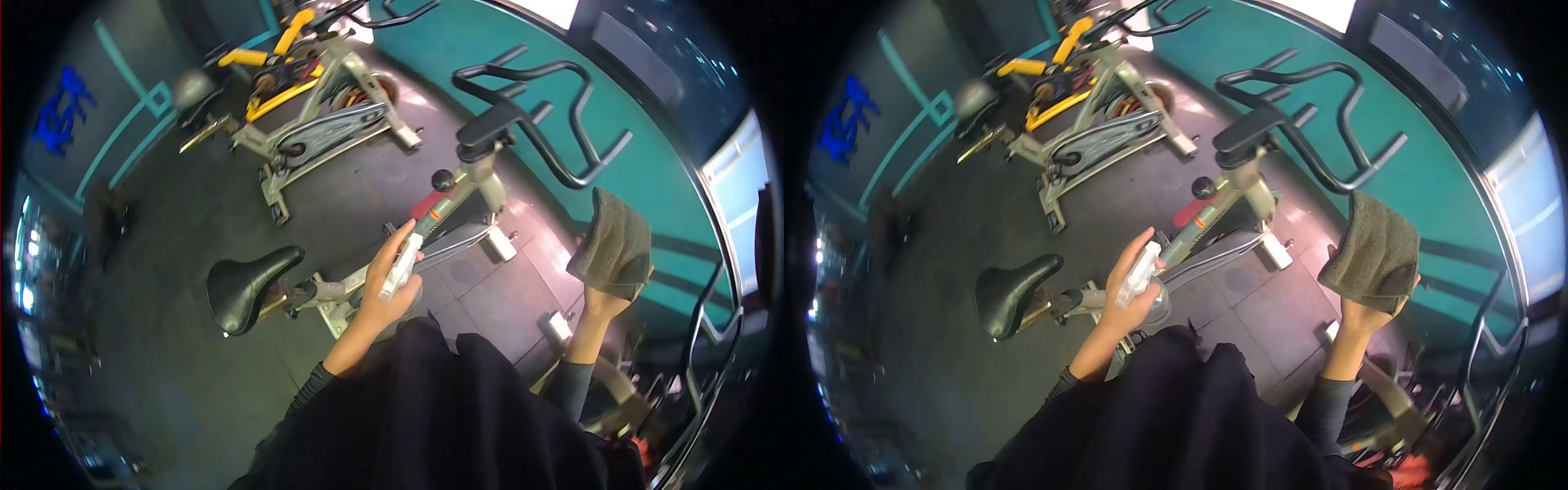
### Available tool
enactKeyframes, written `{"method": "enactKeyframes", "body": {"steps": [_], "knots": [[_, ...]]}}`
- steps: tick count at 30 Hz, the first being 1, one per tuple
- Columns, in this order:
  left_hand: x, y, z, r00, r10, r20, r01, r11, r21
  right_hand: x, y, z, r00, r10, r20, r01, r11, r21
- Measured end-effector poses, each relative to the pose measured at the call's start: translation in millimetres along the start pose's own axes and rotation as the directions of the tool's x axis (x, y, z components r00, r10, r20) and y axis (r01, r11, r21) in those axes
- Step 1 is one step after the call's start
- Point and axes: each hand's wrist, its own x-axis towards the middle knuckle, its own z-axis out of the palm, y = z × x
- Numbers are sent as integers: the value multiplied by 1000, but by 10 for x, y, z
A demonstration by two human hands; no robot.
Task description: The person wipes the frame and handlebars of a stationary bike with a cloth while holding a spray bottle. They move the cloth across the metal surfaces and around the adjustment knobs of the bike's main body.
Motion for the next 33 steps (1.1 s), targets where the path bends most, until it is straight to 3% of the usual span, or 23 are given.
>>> {"method": "enactKeyframes", "body": {"steps": [3, 5, 11, 12, 13, 14, 15, 16, 17, 18, 19, 21, 22, 24, 26, 27, 29, 31, 33], "knots": [[-1, -31, 6, 985, -169, -33, 170, 985, 13, 400, 171, -160, 995, 83, 54, -85, 996, 38], [-55, -179, 78, 980, -174, -99, 177, 984, 28, 568, 162, -376, 996, 88, -25, -88, 996, 26], [-195, -503, 488, 917, -337, -216, 337, 941, -38, 986, -84, -826, 951, -231, -206, 124, 893, -432], [-217, -570, 617, 913, -314, -261, 311, 949, -54, 1073, -205, -1035, 944, -329, 8, 214, 596, -774], [-251, -659, 716, 913, -318, -256, 329, 944, 0, 1193, -234, -1095, 886, -408, 222, 314, 174, -933], [-301, -760, 800, 914, -322, -247, 344, 938, 51, 1313, -233, -979, 862, -292, 416, 371, -198, -907], [-321, -869, 900, 917, -321, -237, 352, 931, 102, 1431, -185, -871, 827, -112, 551, 418, -534, -735], [-295, -982, 1018, 932, -249, -263, 296, 942, 156, 1492, -210, -971, 867, 47, 496, 420, -606, -676], [-278, -1054, 1127, 916, -321, -241, 363, 919, 155, 1522, -242, -1104, 891, 193, 411, 425, -670, -608], [-263, -1093, 1230, 895, -389, -218, 425, 891, 159, 1522, -236, -1351, 902, 267, 340, 427, -662, -616], [-238, -1203, 1327, 876, -441, -196, 474, 864, 172, 1482, -180, -1452, 941, 299, 160, 331, -707, -625], [-288, -1676, 1528, 856, -496, -145, 512, 850, 122, 1454, -100, -1603, 955, 218, 201, 295, -767, -570], [-267, -1882, 1628, 869, -475, -136, 486, 871, 63, 1440, -98, -1694, 924, 195, 328, 351, -772, -530], [-276, -2447, 1843, 905, -411, -110, 413, 911, -6, 1479, -72, -1903, 804, 164, 571, 454, -789, -413], [-250, -2936, 2079, 943, -327, -70, 325, 945, -35, 1567, -22, -2195, 582, 68, 810, 526, -792, -311], [-239, -3145, 2188, 962, -257, -91, 256, 966, -26, 1573, 20, -2244, 553, 16, 833, 518, -789, -329], [-202, -3492, 2396, 984, -107, -140, 109, 994, 7, 1620, 84, -2367, 406, -79, 910, 508, -809, -297], [-161, -3760, 2548, 979, -33, -203, 25, 999, -39, 1619, 182, -2550, 187, -193, 963, 487, -833, -261], [-151, -4005, 2667, 962, 43, -270, -77, 990, -116, 1383, -5, -2840, 215, -342, 915, 642, -657, -396]]}}
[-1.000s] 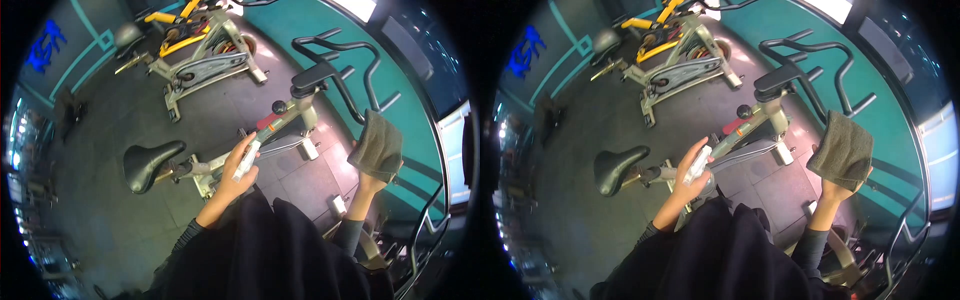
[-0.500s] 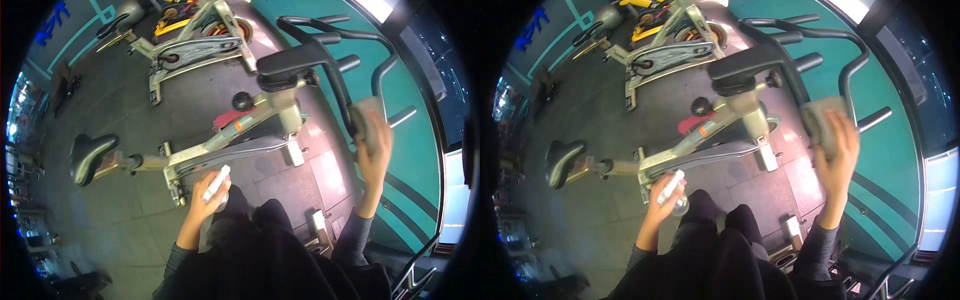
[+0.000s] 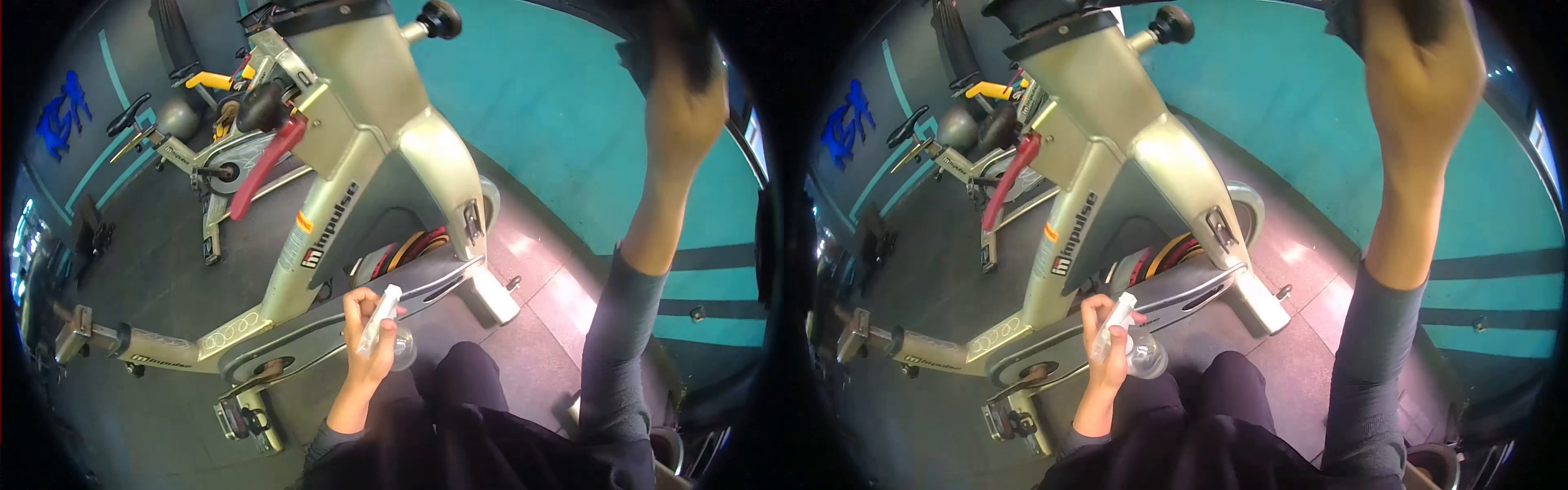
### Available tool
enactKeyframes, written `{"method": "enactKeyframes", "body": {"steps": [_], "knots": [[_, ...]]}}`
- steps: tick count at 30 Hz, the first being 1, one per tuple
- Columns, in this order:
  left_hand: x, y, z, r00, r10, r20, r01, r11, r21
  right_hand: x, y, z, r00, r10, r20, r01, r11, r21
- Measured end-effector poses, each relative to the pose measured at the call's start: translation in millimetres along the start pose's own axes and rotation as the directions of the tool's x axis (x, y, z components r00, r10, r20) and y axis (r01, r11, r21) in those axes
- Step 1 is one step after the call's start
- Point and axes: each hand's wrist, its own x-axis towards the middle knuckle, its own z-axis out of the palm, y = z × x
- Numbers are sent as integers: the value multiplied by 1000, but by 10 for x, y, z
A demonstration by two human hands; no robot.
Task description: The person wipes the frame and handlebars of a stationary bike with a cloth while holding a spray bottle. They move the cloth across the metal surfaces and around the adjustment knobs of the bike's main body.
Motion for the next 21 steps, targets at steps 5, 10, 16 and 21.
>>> {"method": "enactKeyframes", "body": {"steps": [5, 10, 16, 21], "knots": [[-68, -164, -5, 997, 7, -72, -15, 994, -112, -1011, -458, -655, 736, 674, -66, -544, 645, 537], [148, -61, -19, 999, 47, 6, -47, 999, -25, -2136, -414, -1250, 413, 880, 234, -833, 260, 489], [433, -95, -117, 994, 103, 49, -97, 989, -114, -2284, -416, -1301, 83, 853, 516, -574, -382, 725], [344, -119, -108, 992, 92, 90, -73, 978, -193, -2314, -553, -1017, 239, 875, 421, -609, -202, 767]]}}
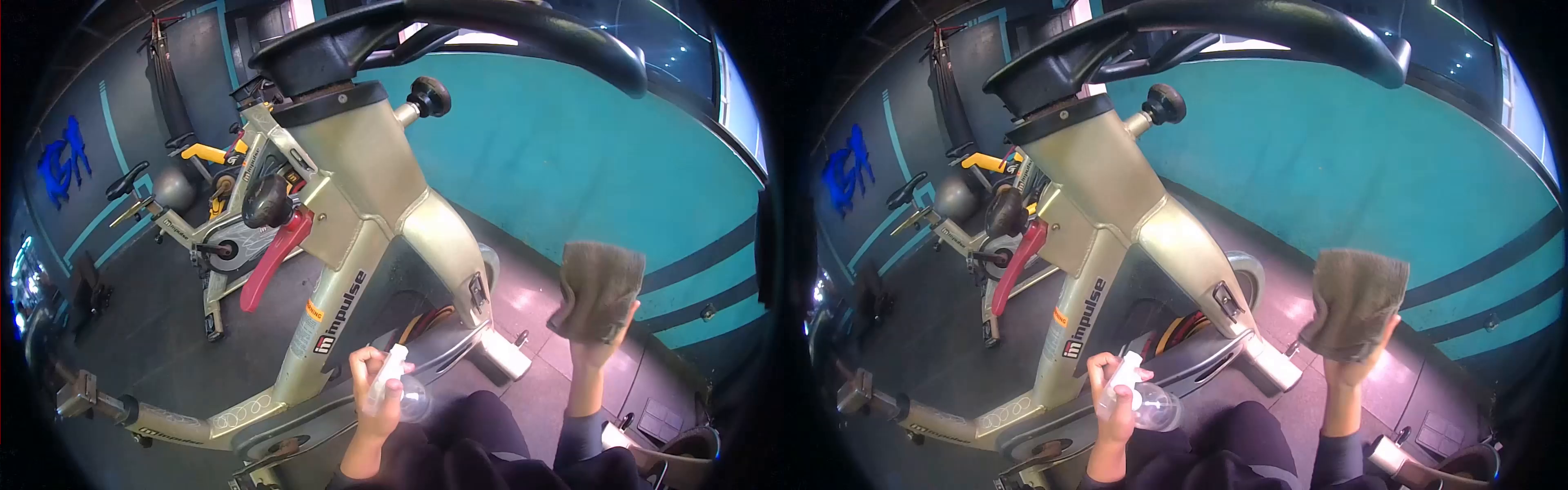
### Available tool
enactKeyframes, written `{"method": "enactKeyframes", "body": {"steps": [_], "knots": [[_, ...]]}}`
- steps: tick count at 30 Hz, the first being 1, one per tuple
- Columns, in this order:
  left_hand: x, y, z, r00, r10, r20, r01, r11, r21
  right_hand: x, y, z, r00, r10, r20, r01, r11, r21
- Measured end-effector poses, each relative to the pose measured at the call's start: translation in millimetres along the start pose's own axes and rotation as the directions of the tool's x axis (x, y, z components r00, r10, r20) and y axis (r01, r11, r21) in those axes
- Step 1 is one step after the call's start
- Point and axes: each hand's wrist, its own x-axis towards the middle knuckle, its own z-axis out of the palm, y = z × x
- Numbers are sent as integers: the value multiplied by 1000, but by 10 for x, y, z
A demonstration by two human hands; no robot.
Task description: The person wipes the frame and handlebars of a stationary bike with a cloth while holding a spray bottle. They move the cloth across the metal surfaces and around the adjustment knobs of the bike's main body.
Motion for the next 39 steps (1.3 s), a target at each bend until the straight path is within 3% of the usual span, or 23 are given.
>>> {"method": "enactKeyframes", "body": {"steps": [1, 3, 5, 6, 7, 8, 9, 10, 11, 16, 19, 20, 22, 25, 27, 28, 29, 31, 32, 33, 35, 37, 39], "knots": [[-31, -24, 3, 999, -24, 28, 23, 1000, 16, -19, 52, 109, 985, -63, -160, 53, 996, -65], [-134, -94, -41, 993, -76, 86, 71, 996, 55, 27, 294, -29, 979, -23, 204, 98, 926, -366], [-281, -290, -135, 980, -118, 157, 105, 990, 90, 323, 405, 651, 851, -93, 517, 457, 614, -643], [-343, -319, -183, 963, -185, 199, 164, 979, 118, 412, 448, 1233, 697, -224, 681, 717, 216, -662], [-402, -340, -232, 938, -252, 237, 221, 964, 149, 488, 609, 1408, 655, -170, 736, 756, 160, -635], [-455, -343, -271, 924, -279, 261, 245, 957, 156, 579, 747, 1561, 624, -48, 780, 781, 6, -625], [-528, -401, -351, 900, -328, 288, 286, 942, 178, 597, 958, 1695, 635, 19, 772, 771, -73, -633], [-609, -499, -458, 873, -375, 312, 325, 924, 201, 604, 1215, 1738, 633, 76, 771, 774, -75, -628], [-699, -583, -540, 844, -420, 334, 361, 905, 226, 565, 1319, 1789, 628, 39, 777, 776, -93, -623], [-1057, -762, -768, 770, -593, 235, 560, 805, 196, 277, 1248, 1432, 618, 54, 785, 771, -241, -590], [-1235, -976, -899, 717, -666, 206, 600, 739, 305, -68, 1290, 1073, 629, 52, 776, 745, -324, -583], [-1239, -1061, -947, 753, -624, 211, 575, 779, 250, -85, 1308, 1058, 626, 49, 778, 742, -347, -574], [-1284, -1225, -974, 735, -640, 222, 619, 768, 164, -124, 1313, 1053, 620, 51, 783, 734, -392, -555], [-1283, -1258, -904, 763, -584, 279, 573, 810, 129, 220, 1255, 1493, 690, -34, 723, 682, -302, -666], [-1284, -1342, -876, 745, -586, 319, 579, 806, 127, 633, 1319, 1691, 818, 23, 575, 574, 24, -818], [-1279, -1438, -886, 779, -548, 306, 479, 834, 274, 769, 1340, 1764, 858, 72, 508, 489, 184, -853], [-1294, -1541, -913, 808, -509, 297, 370, 831, 415, 784, 1340, 1802, 854, 62, 516, 501, 166, -849], [-1289, -1538, -921, 818, -491, 301, 383, 854, 353, 723, 1340, 1803, 848, 50, 527, 518, 124, -846], [-1275, -1380, -877, 808, -519, 278, 423, 841, 339, 587, 1365, 1705, 762, -61, 644, 646, 2, -764], [-1253, -1290, -834, 798, -546, 256, 463, 827, 320, 400, 1382, 1617, 708, -67, 703, 687, -167, -708], [-1343, -1461, -874, 830, -480, 285, 425, 874, 234, -40, 1315, 1520, 680, 43, 732, 700, -336, -630], [-1435, -1683, -910, 841, -464, 279, 445, 886, 130, -217, 1414, 1336, 652, 69, 755, 739, -283, -612], [-1335, -1391, -905, 754, -587, 297, 536, 810, 238, -126, 1415, 1368, 644, 72, 762, 743, -295, -600]]}}
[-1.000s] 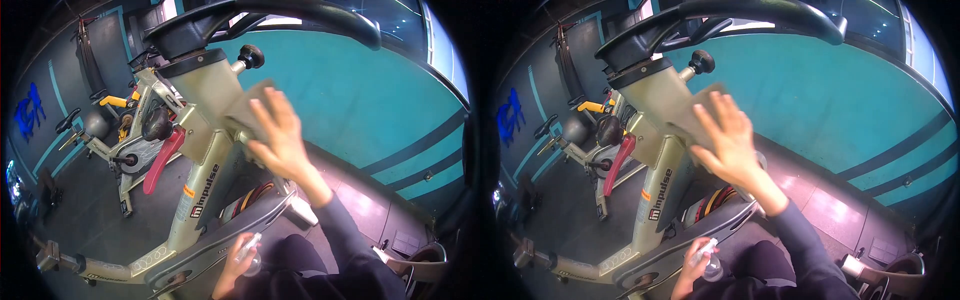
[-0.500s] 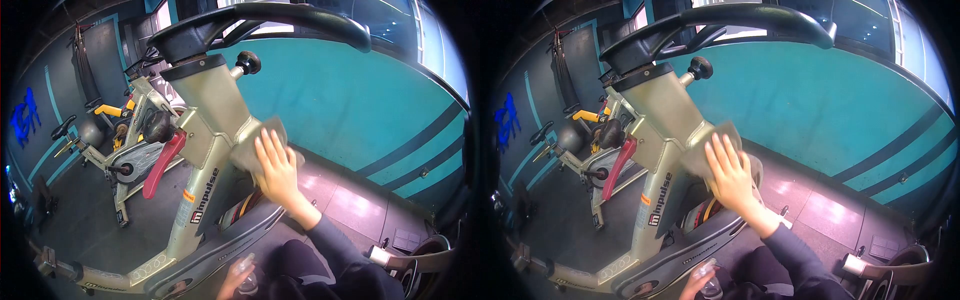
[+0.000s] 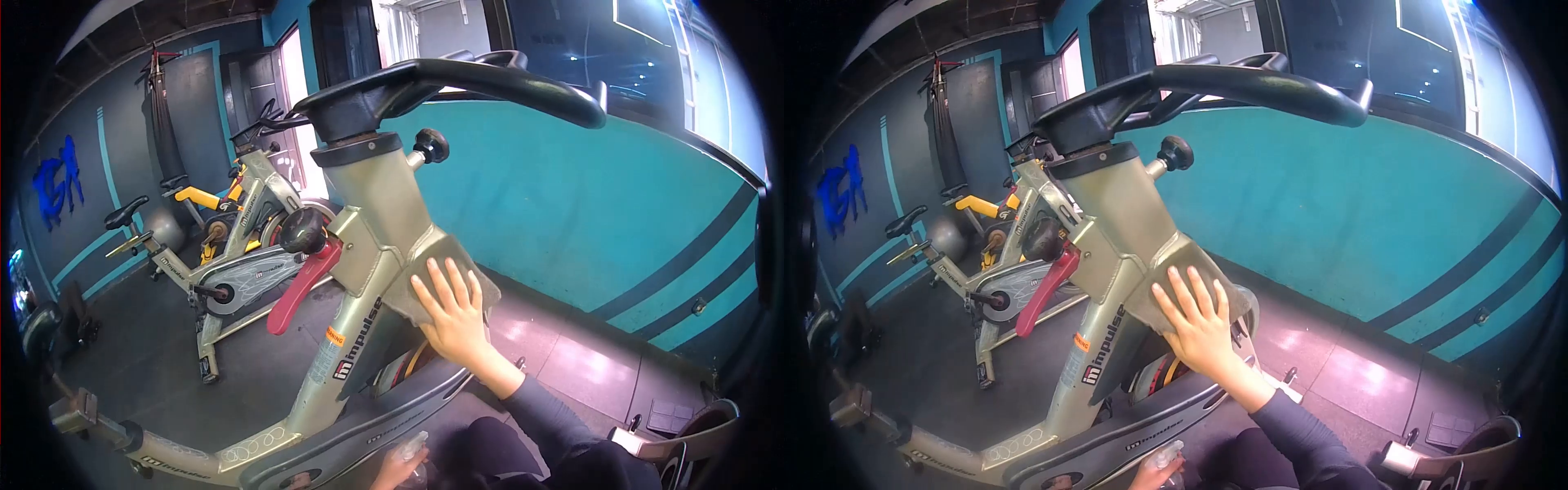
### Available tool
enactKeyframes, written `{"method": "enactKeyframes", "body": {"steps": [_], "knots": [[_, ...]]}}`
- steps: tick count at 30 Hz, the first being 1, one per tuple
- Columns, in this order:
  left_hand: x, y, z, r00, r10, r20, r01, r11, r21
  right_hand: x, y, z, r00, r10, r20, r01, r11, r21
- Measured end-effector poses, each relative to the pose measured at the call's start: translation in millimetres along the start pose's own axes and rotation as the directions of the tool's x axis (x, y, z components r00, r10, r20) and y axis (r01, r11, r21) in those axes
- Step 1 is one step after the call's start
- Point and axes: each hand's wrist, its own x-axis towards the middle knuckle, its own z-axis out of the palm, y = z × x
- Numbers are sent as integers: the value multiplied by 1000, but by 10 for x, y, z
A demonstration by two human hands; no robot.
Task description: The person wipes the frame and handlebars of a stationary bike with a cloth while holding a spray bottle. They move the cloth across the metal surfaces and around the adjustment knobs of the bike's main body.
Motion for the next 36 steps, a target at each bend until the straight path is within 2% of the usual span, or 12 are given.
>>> {"method": "enactKeyframes", "body": {"steps": [6, 9, 11, 13, 14, 15, 16, 21, 28, 31, 34, 36], "knots": [[25, -8, 44, 996, 66, -54, -59, 990, 126, 487, 110, 25, 989, 119, -90, -110, 989, 96], [4, 37, 75, 996, 35, -77, -28, 995, 94, 850, 391, 66, 897, 402, -183, -234, 783, 576], [1, 38, 77, 996, 23, -84, -18, 997, 69, 1110, 663, 91, 798, 522, -300, -81, 587, 806], [35, -278, 76, 987, 130, -98, -133, 991, -24, 1370, 552, -118, 802, 384, -457, 173, 583, 794], [60, -380, 70, 978, 178, -105, -186, 980, -70, 1451, 442, -239, 825, 264, -500, 186, 708, 681], [10, -269, 71, 995, 36, -95, -54, 979, -197, 1532, 333, -360, 834, 140, -534, 217, 807, 549], [-27, -175, 65, 997, 2, -82, -18, 982, -187, 1589, 208, -403, 883, -25, -470, 160, 955, 251], [3, -238, -32, 1000, -28, 2, 28, 977, -213, 1506, 17, -65, 937, -68, -342, 164, 952, 259], [22, -230, 47, 991, 101, -91, -97, 994, 41, 670, 110, -81, 997, -75, -3, 75, 996, 54], [71, -378, -38, 996, 61, 69, -60, 998, -15, 921, 23, -27, 991, -44, -127, 65, 985, 162], [21, -111, 36, 990, 135, -48, -125, 978, 164, 1353, -76, -30, 959, -71, -274, 116, 982, 152], [10, -182, 54, 993, 96, -67, -94, 995, 40, 1496, -113, -8, 947, -74, -312, 128, 979, 155]]}}
